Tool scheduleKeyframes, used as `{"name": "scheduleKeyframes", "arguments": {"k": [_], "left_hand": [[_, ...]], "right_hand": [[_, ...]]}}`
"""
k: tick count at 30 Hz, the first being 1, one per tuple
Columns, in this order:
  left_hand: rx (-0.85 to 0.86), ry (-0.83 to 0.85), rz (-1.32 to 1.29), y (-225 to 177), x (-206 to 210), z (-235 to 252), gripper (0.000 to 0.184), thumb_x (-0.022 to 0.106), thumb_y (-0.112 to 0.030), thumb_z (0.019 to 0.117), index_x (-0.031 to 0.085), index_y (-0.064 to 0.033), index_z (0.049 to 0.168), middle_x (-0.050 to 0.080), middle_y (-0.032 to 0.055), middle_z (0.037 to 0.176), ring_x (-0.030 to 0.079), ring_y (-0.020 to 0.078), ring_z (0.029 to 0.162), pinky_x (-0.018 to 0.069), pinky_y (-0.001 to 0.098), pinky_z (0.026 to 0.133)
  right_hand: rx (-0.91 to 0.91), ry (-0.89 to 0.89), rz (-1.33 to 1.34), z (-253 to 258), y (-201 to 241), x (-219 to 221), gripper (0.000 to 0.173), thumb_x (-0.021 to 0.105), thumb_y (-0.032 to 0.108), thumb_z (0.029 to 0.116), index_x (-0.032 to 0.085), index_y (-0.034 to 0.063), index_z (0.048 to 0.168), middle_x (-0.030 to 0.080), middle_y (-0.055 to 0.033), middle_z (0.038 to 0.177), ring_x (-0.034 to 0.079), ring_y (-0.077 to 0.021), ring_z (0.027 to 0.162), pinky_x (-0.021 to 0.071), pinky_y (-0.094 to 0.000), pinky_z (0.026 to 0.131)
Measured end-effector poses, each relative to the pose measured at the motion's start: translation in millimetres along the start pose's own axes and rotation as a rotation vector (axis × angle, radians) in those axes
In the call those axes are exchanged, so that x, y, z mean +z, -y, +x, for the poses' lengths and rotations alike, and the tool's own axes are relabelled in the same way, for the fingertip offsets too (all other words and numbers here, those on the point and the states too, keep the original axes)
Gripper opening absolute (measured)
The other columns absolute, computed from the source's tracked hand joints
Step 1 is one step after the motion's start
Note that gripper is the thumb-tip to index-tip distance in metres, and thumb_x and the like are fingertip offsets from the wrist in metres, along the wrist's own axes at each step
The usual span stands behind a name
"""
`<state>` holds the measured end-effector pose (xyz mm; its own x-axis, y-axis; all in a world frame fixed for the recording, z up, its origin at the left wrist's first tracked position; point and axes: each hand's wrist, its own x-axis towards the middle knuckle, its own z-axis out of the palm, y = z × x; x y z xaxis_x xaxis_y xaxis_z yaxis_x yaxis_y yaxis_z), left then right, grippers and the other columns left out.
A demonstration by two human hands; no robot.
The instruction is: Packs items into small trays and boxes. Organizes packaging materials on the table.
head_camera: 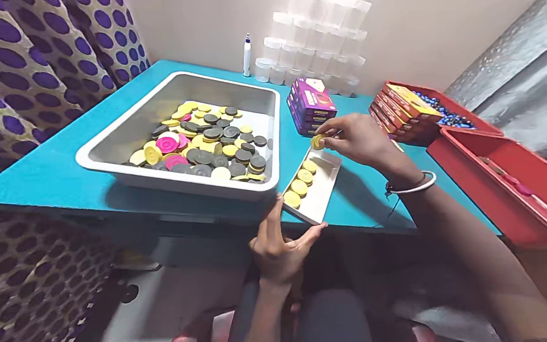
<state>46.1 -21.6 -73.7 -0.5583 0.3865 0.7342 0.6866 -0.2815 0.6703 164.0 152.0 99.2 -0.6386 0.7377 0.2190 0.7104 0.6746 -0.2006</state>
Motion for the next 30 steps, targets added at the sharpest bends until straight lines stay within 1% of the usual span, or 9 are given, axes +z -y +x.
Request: {"name": "scheduleKeyframes", "arguments": {"k": [2, 5, 7, 11, 19, 22, 25, 27, 30], "left_hand": [[0.013, 0.006, 0.012, 1, -1, 0, 0.085, 0.085, -0.058, 0.0664, 0.071, 0.008, 0.117, 0.076, 0.0194, 0.106, 0.074, 0.0171, 0.09, 0.0573, 0.0257, 0.074], [0.024, 0.011, 0.031, 2, -2, 0, 0.085, 0.084, -0.059, 0.067, 0.07, 0.0083, 0.117, 0.076, 0.0191, 0.106, 0.073, 0.017, 0.088, 0.0568, 0.0257, 0.074], [0.027, -0.002, 0.03, 2, 0, 1, 0.085, 0.086, -0.058, 0.0654, 0.071, 0.0086, 0.116, 0.076, 0.0189, 0.103, 0.072, 0.0158, 0.085, 0.056, 0.0249, 0.073], [0.04, -0.001, 0.033, 1, 0, 1, 0.086, 0.086, -0.058, 0.066, 0.07, 0.0097, 0.116, 0.075, 0.0197, 0.101, 0.072, 0.0154, 0.085, 0.0561, 0.0242, 0.076], [0.045, 0.013, 0.035, 2, -1, 1, 0.084, 0.086, -0.057, 0.0663, 0.07, 0.0096, 0.115, 0.076, 0.0195, 0.102, 0.073, 0.0164, 0.088, 0.0569, 0.0243, 0.077], [0.028, 0.005, 0.026, 2, -1, 1, 0.084, 0.087, -0.057, 0.065, 0.071, 0.0086, 0.116, 0.076, 0.0189, 0.103, 0.073, 0.0151, 0.087, 0.0571, 0.0237, 0.075], [0.017, 0.002, 0.025, 1, -1, 1, 0.085, 0.087, -0.057, 0.0641, 0.071, 0.008, 0.116, 0.076, 0.0175, 0.101, 0.073, 0.0143, 0.083, 0.0572, 0.0246, 0.072], [0.016, -0.002, 0.033, 1, -1, 2, 0.085, 0.086, -0.058, 0.0637, 0.072, 0.0075, 0.115, 0.076, 0.0169, 0.1, 0.073, 0.0134, 0.081, 0.0563, 0.0242, 0.069], [0.011, 0.004, 0.027, 0, -3, 2, 0.084, 0.085, -0.059, 0.0657, 0.072, 0.007, 0.116, 0.076, 0.0161, 0.1, 0.072, 0.0128, 0.079, 0.0559, 0.0239, 0.067]], "right_hand": [[-0.062, -0.02, 0.0, -9, -10, 11, 0.018, 0.067, 0.009, 0.0967, 0.076, 0.007, 0.112, 0.077, -0.0115, 0.098, 0.075, -0.0268, 0.083, 0.0598, -0.0532, 0.08], [-0.281, -0.14, -0.031, -16, -21, 30, 0.016, 0.07, 0.007, 0.0927, 0.075, 0.0028, 0.107, 0.074, -0.0157, 0.098, 0.073, -0.0303, 0.086, 0.0604, -0.0511, 0.078], [-0.389, -0.18, -0.067, -17, -28, 38, 0.015, 0.071, 0.009, 0.0918, 0.075, 0.004, 0.106, 0.071, -0.0162, 0.098, 0.071, -0.0319, 0.085, 0.0592, -0.0503, 0.074], [-0.444, -0.184, -0.163, -15, -30, 43, 0.007, 0.073, 0.008, 0.0903, 0.07, 0.0029, 0.094, 0.066, -0.0149, 0.09, 0.068, -0.0311, 0.076, 0.0562, -0.0473, 0.063], [-0.474, -0.122, -0.093, -12, -37, 28, 0.004, 0.075, 0.007, 0.089, 0.075, 0.0047, 0.092, 0.07, -0.0129, 0.092, 0.071, -0.0294, 0.083, 0.0584, -0.0489, 0.072], [-0.425, -0.303, -0.063, -1, -22, 14, 0.008, 0.069, 0.009, 0.0956, 0.074, 0.0041, 0.099, 0.072, -0.0148, 0.096, 0.071, -0.0288, 0.087, 0.0592, -0.0454, 0.076], [-0.415, -0.347, -0.025, 26, 11, 5, 0.017, 0.063, 0.012, 0.1002, 0.077, 0.0062, 0.107, 0.073, -0.014, 0.098, 0.072, -0.0259, 0.088, 0.0585, -0.0432, 0.081], [-0.42, -0.305, -0.04, 55, 35, 6, 0.019, 0.06, 0.015, 0.1013, 0.077, 0.0088, 0.108, 0.075, -0.0109, 0.099, 0.073, -0.0252, 0.091, 0.0582, -0.0468, 0.082], [-0.345, -0.06, -0.158, 105, 66, 10, 0.018, 0.06, 0.017, 0.1008, 0.075, 0.0094, 0.109, 0.074, -0.012, 0.098, 0.071, -0.0335, 0.095, 0.0541, -0.0612, 0.081]]}}
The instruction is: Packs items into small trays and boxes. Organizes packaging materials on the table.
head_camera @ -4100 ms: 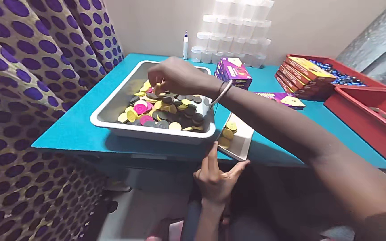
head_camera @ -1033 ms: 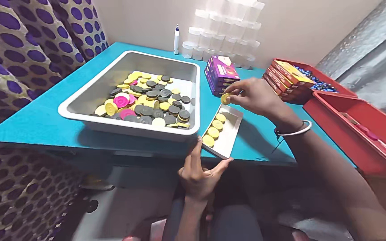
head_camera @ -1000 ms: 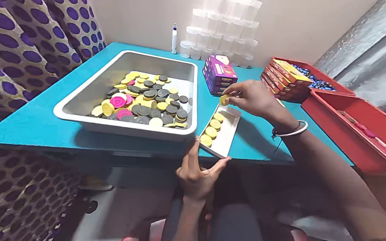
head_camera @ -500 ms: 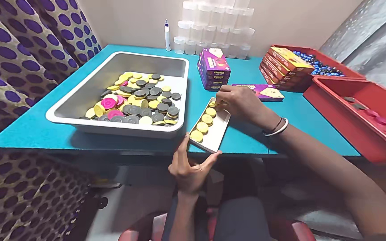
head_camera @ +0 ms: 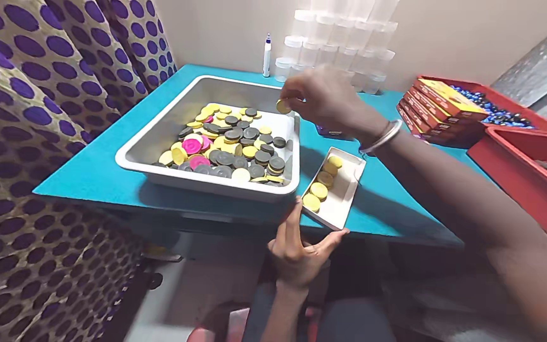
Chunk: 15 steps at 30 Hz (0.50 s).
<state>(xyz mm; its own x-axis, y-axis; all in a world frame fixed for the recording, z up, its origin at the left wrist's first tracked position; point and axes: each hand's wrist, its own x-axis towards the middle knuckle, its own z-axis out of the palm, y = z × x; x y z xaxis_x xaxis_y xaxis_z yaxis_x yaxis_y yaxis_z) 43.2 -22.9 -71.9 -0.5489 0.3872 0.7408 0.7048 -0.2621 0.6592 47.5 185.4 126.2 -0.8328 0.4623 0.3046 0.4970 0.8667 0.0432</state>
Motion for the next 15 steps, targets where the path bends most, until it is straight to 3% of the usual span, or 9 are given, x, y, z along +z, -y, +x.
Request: {"name": "scheduleKeyframes", "arguments": {"k": [2, 5, 8, 10, 12, 15], "left_hand": [[-0.005, 0.002, -0.004, 0, -1, 0, 0.083, 0.084, -0.059, 0.0657, 0.072, 0.0066, 0.116, 0.076, 0.0155, 0.099, 0.071, 0.0125, 0.076, 0.055, 0.0238, 0.064], [-0.013, -0.003, 0.004, -1, -1, 1, 0.081, 0.083, -0.06, 0.0667, 0.073, 0.006, 0.114, 0.076, 0.0137, 0.092, 0.069, 0.0123, 0.067, 0.0519, 0.0252, 0.055], [-0.029, 0.004, -0.006, -1, -2, 1, 0.078, 0.08, -0.06, 0.0698, 0.074, 0.004, 0.113, 0.077, 0.0118, 0.093, 0.069, 0.012, 0.067, 0.0524, 0.026, 0.053], [-0.04, 0.006, -0.013, 0, -2, 1, 0.077, 0.08, -0.06, 0.0701, 0.074, 0.0034, 0.113, 0.076, 0.0113, 0.092, 0.068, 0.0123, 0.064, 0.0517, 0.0267, 0.052], [-0.046, 0.007, -0.017, 0, -2, 0, 0.077, 0.08, -0.06, 0.0689, 0.075, 0.0022, 0.114, 0.076, 0.0103, 0.091, 0.067, 0.0118, 0.061, 0.0496, 0.0267, 0.049], [-0.052, 0.015, -0.019, 0, -3, 0, 0.078, 0.079, -0.062, 0.0706, 0.074, 0.0011, 0.116, 0.076, 0.0092, 0.088, 0.064, 0.0113, 0.057, 0.047, 0.0271, 0.046]], "right_hand": [[0.015, 0.141, -0.065, 36, -4, 12, 0.016, 0.063, 0.015, 0.0968, 0.075, 0.01, 0.106, 0.072, -0.0132, 0.094, 0.07, -0.037, 0.093, 0.0523, -0.0642, 0.077], [0.055, 0.225, -0.135, 67, 0, 27, 0.018, 0.066, 0.014, 0.0949, 0.073, 0.0061, 0.11, 0.072, -0.0176, 0.098, 0.069, -0.041, 0.096, 0.0521, -0.0647, 0.08], [0.036, 0.278, -0.08, 77, 20, 42, 0.024, 0.069, 0.029, 0.0964, 0.073, 0.005, 0.095, 0.069, -0.0159, 0.086, 0.069, -0.038, 0.086, 0.0526, -0.0631, 0.073], [0.031, 0.429, -0.037, 82, 30, 54, 0.032, 0.074, 0.032, 0.0943, 0.074, 0.0027, 0.108, 0.072, -0.0199, 0.095, 0.069, -0.0414, 0.095, 0.0525, -0.067, 0.082], [0.028, 0.549, -0.035, 85, 34, 62, 0.039, 0.075, 0.027, 0.0936, 0.068, 0.0038, 0.124, 0.071, -0.021, 0.108, 0.067, -0.042, 0.104, 0.0503, -0.0665, 0.089], [0.009, 0.553, -0.055, 89, 30, 66, 0.042, 0.079, 0.022, 0.0898, 0.067, 0.0079, 0.127, 0.071, -0.0192, 0.109, 0.068, -0.041, 0.103, 0.052, -0.0658, 0.087]]}}
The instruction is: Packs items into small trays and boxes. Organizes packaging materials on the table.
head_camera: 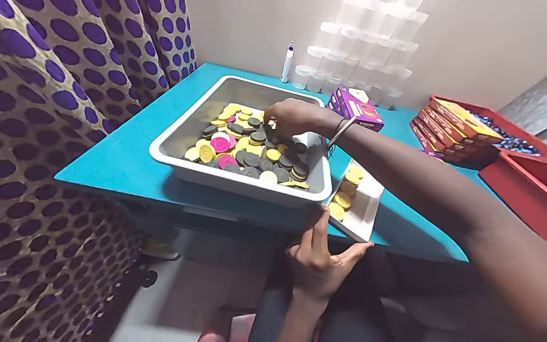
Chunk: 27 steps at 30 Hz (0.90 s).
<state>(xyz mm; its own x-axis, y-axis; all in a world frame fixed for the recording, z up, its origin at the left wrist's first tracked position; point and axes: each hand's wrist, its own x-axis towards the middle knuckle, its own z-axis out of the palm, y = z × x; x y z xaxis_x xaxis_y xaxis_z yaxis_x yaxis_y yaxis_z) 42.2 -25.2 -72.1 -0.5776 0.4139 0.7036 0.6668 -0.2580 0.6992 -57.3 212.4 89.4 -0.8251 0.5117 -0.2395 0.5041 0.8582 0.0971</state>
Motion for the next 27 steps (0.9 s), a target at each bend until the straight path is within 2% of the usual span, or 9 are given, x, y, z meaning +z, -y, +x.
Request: {"name": "scheduleKeyframes", "arguments": {"k": [6, 8, 11, 16, 19, 22, 24, 26, 27], "left_hand": [[0.001, 0.007, -0.004, 1, 0, 0, 0.078, 0.078, -0.063, 0.071, 0.074, 0.0006, 0.117, 0.074, 0.0073, 0.086, 0.06, 0.0098, 0.052, 0.0448, 0.0267, 0.043], [0.006, 0.004, -0.011, 1, 0, 0, 0.078, 0.079, -0.062, 0.0706, 0.074, 0.0008, 0.117, 0.075, 0.0075, 0.088, 0.06, 0.0094, 0.052, 0.0442, 0.0263, 0.042], [0.006, -0.001, -0.011, 1, 0, 0, 0.077, 0.08, -0.061, 0.0704, 0.074, 0.0003, 0.117, 0.076, 0.008, 0.093, 0.062, 0.0091, 0.056, 0.0455, 0.0259, 0.044], [0.004, -0.007, -0.005, 1, 1, 0, 0.077, 0.08, -0.062, 0.0706, 0.075, 0.0005, 0.116, 0.075, 0.0069, 0.087, 0.061, 0.0095, 0.053, 0.045, 0.026, 0.043], [0.006, -0.003, -0.005, 1, 1, -1, 0.077, 0.08, -0.061, 0.0702, 0.074, 0.0008, 0.116, 0.075, 0.0076, 0.088, 0.061, 0.0099, 0.053, 0.0448, 0.0262, 0.043], [0.013, -0.005, 0.005, 1, 1, 0, 0.077, 0.08, -0.062, 0.0701, 0.075, 0.0005, 0.115, 0.073, 0.0061, 0.084, 0.057, 0.0089, 0.05, 0.0421, 0.0252, 0.041], [0.013, -0.001, 0.004, 1, 1, 0, 0.077, 0.081, -0.062, 0.0694, 0.075, 0.0008, 0.114, 0.073, 0.0059, 0.083, 0.056, 0.0086, 0.049, 0.0422, 0.0249, 0.042], [0.009, -0.004, 0.002, 1, 1, 0, 0.077, 0.082, -0.06, 0.0687, 0.075, 0.0009, 0.114, 0.074, 0.0064, 0.085, 0.057, 0.0088, 0.05, 0.0427, 0.0252, 0.042], [0.008, -0.002, 0.0, 0, 1, -1, 0.076, 0.081, -0.06, 0.0688, 0.075, 0.0009, 0.114, 0.074, 0.0064, 0.085, 0.057, 0.0087, 0.05, 0.0426, 0.0253, 0.042]], "right_hand": [[-0.043, -0.047, 0.03, -8, -10, -16, 0.021, 0.08, 0.017, 0.0888, 0.078, 0.0068, 0.107, 0.073, -0.0162, 0.089, 0.069, -0.0365, 0.082, 0.0534, -0.0642, 0.078], [-0.038, 0.0, 0.031, -9, -9, -15, 0.027, 0.076, 0.025, 0.0942, 0.076, 0.0045, 0.111, 0.074, -0.0164, 0.093, 0.07, -0.036, 0.087, 0.053, -0.0633, 0.083], [0.045, 0.031, 0.029, -6, -5, -6, 0.035, 0.08, 0.033, 0.0901, 0.073, 0.0038, 0.109, 0.073, -0.0159, 0.094, 0.07, -0.0367, 0.092, 0.0529, -0.0653, 0.083], [0.107, -0.061, 0.031, -9, -16, -9, 0.014, 0.078, 0.02, 0.0893, 0.077, 0.0078, 0.095, 0.072, -0.0143, 0.085, 0.069, -0.037, 0.082, 0.0528, -0.0674, 0.074], [0.09, -0.098, 0.184, -14, -20, -16, 0.016, 0.072, 0.019, 0.0967, 0.076, 0.0052, 0.104, 0.074, -0.0122, 0.086, 0.07, -0.0282, 0.075, 0.0567, -0.0549, 0.076], [-0.008, -0.005, 0.157, -9, -14, -14, 0.034, 0.077, 0.028, 0.0939, 0.072, 0.0021, 0.116, 0.073, -0.0143, 0.091, 0.068, -0.0293, 0.078, 0.0553, -0.0539, 0.076], [0.009, 0.022, 0.05, -5, -6, -8, 0.036, 0.082, 0.034, 0.0872, 0.075, 0.0032, 0.105, 0.074, -0.0141, 0.09, 0.07, -0.0334, 0.085, 0.0543, -0.0612, 0.079], [0.022, 0.012, -0.009, -5, -3, -7, 0.029, 0.083, 0.032, 0.0835, 0.073, 0.0048, 0.086, 0.068, -0.0118, 0.078, 0.066, -0.0321, 0.077, 0.0509, -0.0606, 0.07], [0.038, 0.02, -0.017, -6, -4, -8, 0.027, 0.083, 0.03, 0.084, 0.074, 0.0051, 0.086, 0.067, -0.0119, 0.077, 0.065, -0.0318, 0.077, 0.0506, -0.0605, 0.069]]}}
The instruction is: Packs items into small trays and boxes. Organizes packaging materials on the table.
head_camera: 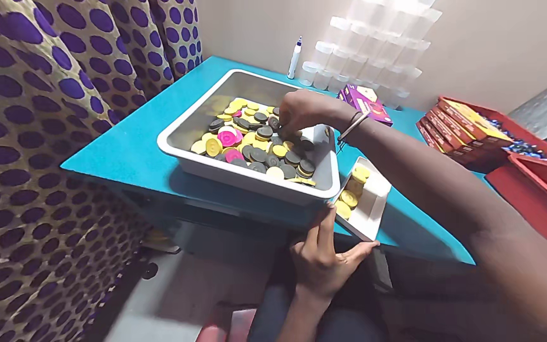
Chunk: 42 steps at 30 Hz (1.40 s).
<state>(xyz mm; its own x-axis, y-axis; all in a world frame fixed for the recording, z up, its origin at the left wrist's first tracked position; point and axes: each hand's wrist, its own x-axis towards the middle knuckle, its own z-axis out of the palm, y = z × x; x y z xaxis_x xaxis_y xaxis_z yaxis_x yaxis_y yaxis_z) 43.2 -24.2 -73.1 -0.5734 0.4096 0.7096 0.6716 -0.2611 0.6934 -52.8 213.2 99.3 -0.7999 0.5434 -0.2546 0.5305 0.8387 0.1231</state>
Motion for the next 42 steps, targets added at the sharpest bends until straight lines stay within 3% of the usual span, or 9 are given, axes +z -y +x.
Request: {"name": "scheduleKeyframes", "arguments": {"k": [6, 11, 16, 23, 26, 31, 34, 37, 42], "left_hand": [[-0.005, 0.01, -0.001, 0, 0, 0, 0.077, 0.08, -0.061, 0.0697, 0.075, 0.0, 0.116, 0.074, 0.0065, 0.086, 0.059, 0.0092, 0.052, 0.0441, 0.0259, 0.043], [-0.002, 0.007, 0.006, -1, 0, 0, 0.078, 0.081, -0.061, 0.0686, 0.075, 0.0006, 0.116, 0.073, 0.006, 0.083, 0.056, 0.0086, 0.049, 0.0419, 0.0253, 0.041], [0.001, 0.003, -0.014, -1, 1, -1, 0.078, 0.081, -0.061, 0.0696, 0.074, 0.0015, 0.116, 0.075, 0.007, 0.088, 0.059, 0.0092, 0.052, 0.044, 0.0258, 0.042], [-0.004, -0.007, 0.002, -2, 3, -2, 0.079, 0.081, -0.062, 0.068, 0.075, 0.0015, 0.116, 0.075, 0.0081, 0.086, 0.062, 0.0109, 0.054, 0.0465, 0.027, 0.044], [-0.01, -0.014, 0.007, -4, 5, -3, 0.079, 0.083, -0.06, 0.0665, 0.075, 0.0023, 0.113, 0.074, 0.0089, 0.085, 0.066, 0.0127, 0.059, 0.0494, 0.0283, 0.048], [0.003, -0.008, 0.017, -5, 6, -5, 0.081, 0.085, -0.059, 0.064, 0.074, 0.0032, 0.114, 0.075, 0.0119, 0.087, 0.067, 0.0149, 0.064, 0.0499, 0.0292, 0.051], [0.008, -0.007, 0.006, -5, 6, -5, 0.081, 0.086, -0.057, 0.0648, 0.073, 0.0046, 0.115, 0.076, 0.015, 0.094, 0.07, 0.0155, 0.07, 0.053, 0.028, 0.056], [0.026, -0.017, -0.001, -5, 9, -6, 0.081, 0.086, -0.056, 0.0654, 0.072, 0.0063, 0.115, 0.076, 0.0176, 0.099, 0.073, 0.0171, 0.077, 0.0557, 0.0283, 0.062], [0.026, -0.017, 0.016, -5, 10, -7, 0.077, 0.085, -0.051, 0.0671, 0.071, 0.0059, 0.118, 0.076, 0.0185, 0.1, 0.072, 0.0166, 0.079, 0.0553, 0.027, 0.065]], "right_hand": [[-0.118, -0.142, 0.143, 7, -9, -5, 0.03, 0.077, 0.021, 0.0922, 0.073, 0.0082, 0.119, 0.076, -0.0143, 0.107, 0.072, -0.0352, 0.099, 0.0533, -0.0624, 0.091], [-0.232, -0.148, 0.031, 19, 0, 6, 0.021, 0.074, 0.015, 0.0907, 0.076, 0.0087, 0.111, 0.075, -0.0137, 0.1, 0.071, -0.0361, 0.095, 0.053, -0.063, 0.085], [-0.147, -0.204, 0.073, 9, -7, -2, 0.025, 0.074, 0.018, 0.0925, 0.074, 0.002, 0.112, 0.075, -0.0171, 0.104, 0.072, -0.0371, 0.098, 0.0537, -0.062, 0.089], [-0.041, -0.087, -0.082, -3, -4, 13, 0.022, 0.076, 0.023, 0.0868, 0.065, 0.0075, 0.076, 0.063, -0.0129, 0.074, 0.065, -0.036, 0.075, 0.0495, -0.0617, 0.061], [-0.033, -0.127, -0.089, -5, -8, 17, 0.022, 0.075, 0.032, 0.0879, 0.074, 0.0107, 0.093, 0.069, -0.0134, 0.084, 0.069, -0.0381, 0.084, 0.0523, -0.0656, 0.067], [-0.016, -0.431, 0.111, -75, -14, -3, 0.03, 0.067, 0.027, 0.0922, 0.073, 0.0115, 0.117, 0.075, -0.0106, 0.105, 0.072, -0.0321, 0.098, 0.0539, -0.06, 0.084], [-0.055, -0.427, 0.224, -159, -5, -1, 0.026, 0.064, 0.023, 0.0907, 0.073, 0.0121, 0.113, 0.074, -0.0056, 0.093, 0.068, -0.0214, 0.078, 0.0536, -0.0495, 0.07], [-0.102, -0.305, 0.237, -229, 7, 30, 0.024, 0.064, 0.024, 0.0904, 0.074, 0.0155, 0.111, 0.073, -0.0001, 0.089, 0.07, -0.0143, 0.073, 0.0591, -0.0422, 0.066], [-0.075, -0.359, 0.241, -263, 17, 93, 0.025, 0.065, 0.033, 0.0904, 0.072, 0.0159, 0.107, 0.07, 0.0045, 0.08, 0.066, -0.0114, 0.068, 0.0538, -0.0373, 0.057]]}}
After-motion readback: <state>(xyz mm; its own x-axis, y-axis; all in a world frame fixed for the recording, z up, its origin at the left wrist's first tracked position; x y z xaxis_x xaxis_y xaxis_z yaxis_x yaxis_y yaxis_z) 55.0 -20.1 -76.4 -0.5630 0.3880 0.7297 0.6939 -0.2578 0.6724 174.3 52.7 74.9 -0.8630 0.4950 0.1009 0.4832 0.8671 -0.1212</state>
